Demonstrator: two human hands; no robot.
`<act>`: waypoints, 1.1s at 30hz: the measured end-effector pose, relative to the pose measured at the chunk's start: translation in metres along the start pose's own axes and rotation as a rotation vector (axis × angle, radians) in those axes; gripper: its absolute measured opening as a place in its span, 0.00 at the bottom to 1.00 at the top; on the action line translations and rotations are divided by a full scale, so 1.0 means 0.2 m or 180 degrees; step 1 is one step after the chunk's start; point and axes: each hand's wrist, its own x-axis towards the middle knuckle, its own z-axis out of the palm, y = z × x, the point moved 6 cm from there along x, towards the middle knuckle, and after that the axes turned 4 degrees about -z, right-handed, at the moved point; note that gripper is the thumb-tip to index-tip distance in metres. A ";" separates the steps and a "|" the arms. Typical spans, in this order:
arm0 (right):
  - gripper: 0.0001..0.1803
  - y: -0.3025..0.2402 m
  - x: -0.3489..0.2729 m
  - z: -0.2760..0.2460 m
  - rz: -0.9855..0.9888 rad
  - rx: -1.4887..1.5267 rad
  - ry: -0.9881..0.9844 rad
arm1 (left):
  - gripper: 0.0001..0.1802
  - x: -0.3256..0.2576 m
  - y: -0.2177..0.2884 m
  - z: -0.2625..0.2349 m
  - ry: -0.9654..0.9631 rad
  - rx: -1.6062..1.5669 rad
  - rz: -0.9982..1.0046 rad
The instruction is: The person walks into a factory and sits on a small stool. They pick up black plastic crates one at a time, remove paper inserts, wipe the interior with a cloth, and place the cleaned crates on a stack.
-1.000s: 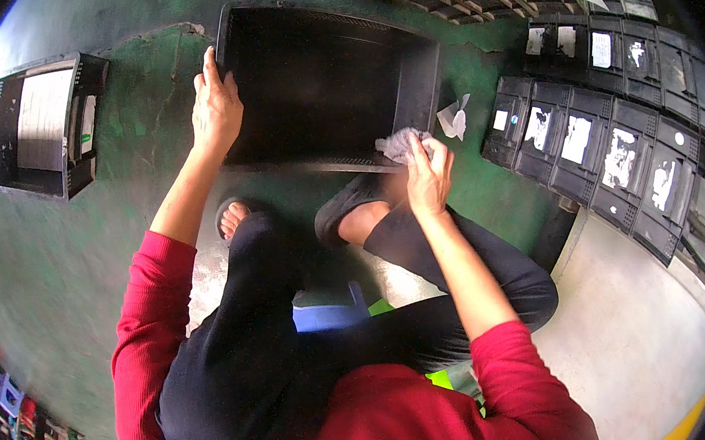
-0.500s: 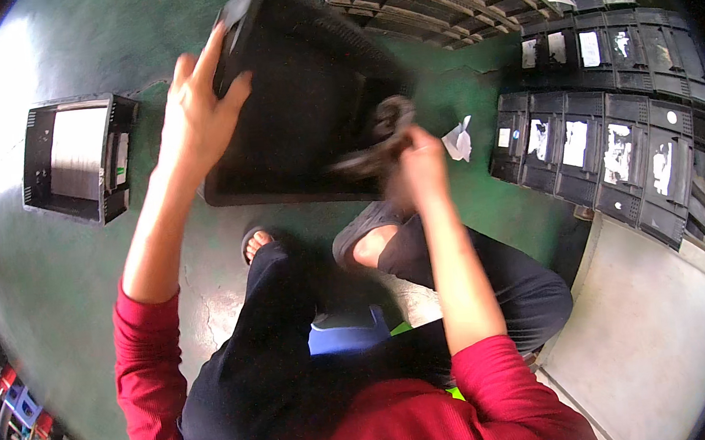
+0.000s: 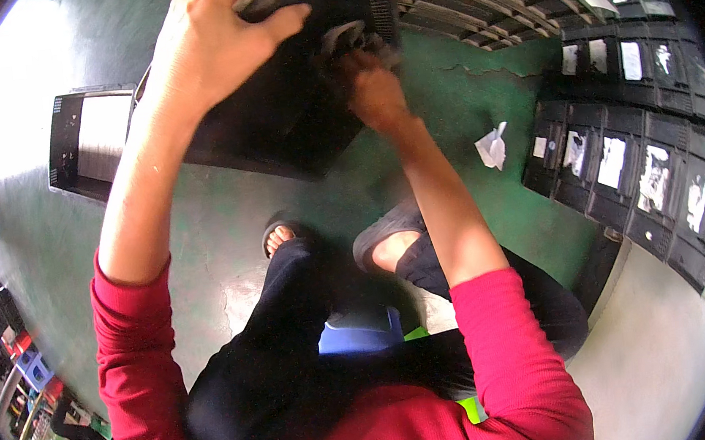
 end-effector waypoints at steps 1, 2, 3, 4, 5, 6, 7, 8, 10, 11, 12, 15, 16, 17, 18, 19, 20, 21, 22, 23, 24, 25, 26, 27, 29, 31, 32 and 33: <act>0.27 -0.02 -0.02 0.10 -0.0418 -0.0594 0.0681 | 0.29 -0.01 0.01 0.01 -0.0114 -0.0345 0.0032; 0.27 0.03 -0.02 0.25 -0.0194 -0.0238 0.0500 | 0.30 -0.02 0.02 0.03 -0.0219 -0.0715 0.0082; 0.27 0.10 -0.03 0.37 -0.0004 0.0220 0.0343 | 0.30 -0.03 0.04 0.05 -0.0293 -0.0933 0.0100; 0.26 0.14 -0.05 0.49 0.0263 0.0130 0.0037 | 0.31 -0.04 0.07 0.05 -0.0170 -0.0906 0.0339; 0.25 0.15 -0.08 0.55 0.0374 0.0041 0.0052 | 0.31 -0.05 0.10 0.05 -0.0043 -0.0872 0.0577; 0.23 0.13 -0.11 0.62 0.0481 0.0090 -0.0069 | 0.31 -0.05 0.10 0.06 -0.0083 -0.0802 0.0509; 0.22 0.07 -0.19 0.69 0.0606 0.0239 -0.0397 | 0.31 -0.05 0.10 0.08 -0.0123 -0.0732 0.0441; 0.17 0.03 -0.26 0.72 0.0784 0.0185 -0.0378 | 0.31 -0.04 0.09 0.09 -0.0165 -0.0660 0.0375; 0.16 -0.16 -0.37 0.70 -0.0756 -0.0156 -0.0146 | 0.31 -0.04 0.10 0.08 -0.0110 -0.0788 0.0420; 0.16 -0.19 -0.43 0.69 -0.1013 -0.0168 -0.0216 | 0.31 -0.04 0.11 0.07 -0.0170 -0.0713 0.0372; 0.17 -0.12 -0.45 0.77 -0.0952 -0.0310 -0.1469 | 0.31 -0.05 0.11 0.07 -0.0231 -0.0637 0.0326; 0.20 0.20 -0.31 0.66 -0.0428 -0.0412 -0.1881 | 0.31 -0.06 0.13 0.07 -0.0400 -0.0652 0.0274; 0.22 0.26 -0.24 0.58 -0.0347 -0.0282 -0.1288 | 0.31 -0.07 0.13 0.08 -0.0381 -0.0536 0.0316; 0.24 0.27 -0.20 0.46 -0.0446 0.0077 -0.0317 | 0.30 -0.07 0.13 0.09 -0.0346 -0.0552 0.0365; 0.25 0.26 -0.17 0.41 -0.0516 -0.0019 0.0079 | 0.30 -0.07 0.12 0.09 -0.0310 -0.0568 0.0413; 0.26 0.22 -0.18 0.38 -0.0597 -0.0127 0.0454 | 0.30 -0.06 0.11 0.10 -0.0252 -0.0733 0.0435; 0.27 0.15 -0.20 0.35 -0.0700 -0.0240 0.0841 | 0.30 -0.06 0.10 0.10 -0.0188 -0.0824 0.0453; 0.27 0.03 -0.26 0.41 -0.0627 -0.0408 0.0449 | 0.30 -0.05 0.09 0.10 -0.0125 -0.0914 0.0472; 0.28 -0.10 -0.32 0.46 -0.0540 -0.0572 0.0070 | 0.30 -0.05 0.08 0.11 -0.0084 -0.0937 0.0504; 0.24 -0.18 -0.35 0.46 -0.0705 -0.0424 -0.0001 | 0.30 -0.05 0.07 0.11 -0.0073 -0.0986 0.0512; 0.20 -0.27 -0.38 0.44 -0.0870 -0.0273 -0.0084 | 0.30 -0.05 0.06 0.11 -0.0062 -0.1034 0.0520; 0.17 -0.32 -0.38 0.41 -0.0961 -0.0180 -0.0433 | 0.30 -0.05 0.06 0.12 -0.0079 -0.1100 0.0499; 0.16 -0.28 -0.29 0.26 -0.0682 0.0494 0.0159 | 0.29 -0.04 0.05 0.12 -0.0117 -0.1108 0.0481; 0.15 -0.20 -0.18 0.14 -0.0130 0.1160 0.0295 | 0.29 -0.04 0.05 0.13 -0.0155 -0.1115 0.0463; 0.13 -0.21 -0.05 -0.26 -0.1447 -0.0233 0.1423 | 0.29 -0.04 0.03 0.14 -0.0197 -0.1028 0.0321; 0.17 -0.16 0.21 -0.41 -0.1383 -0.1161 0.0443 | 0.28 -0.03 0.02 0.14 -0.0176 -0.0989 0.0253; 0.22 -0.06 0.34 -0.39 -0.0680 -0.1763 -0.0933 | 0.27 -0.03 0.02 0.14 -0.0167 -0.0970 0.0219; 0.18 -0.16 0.35 -0.53 -0.1684 -0.2080 0.0358 | 0.27 -0.02 0.03 0.13 -0.0114 -0.1030 0.0190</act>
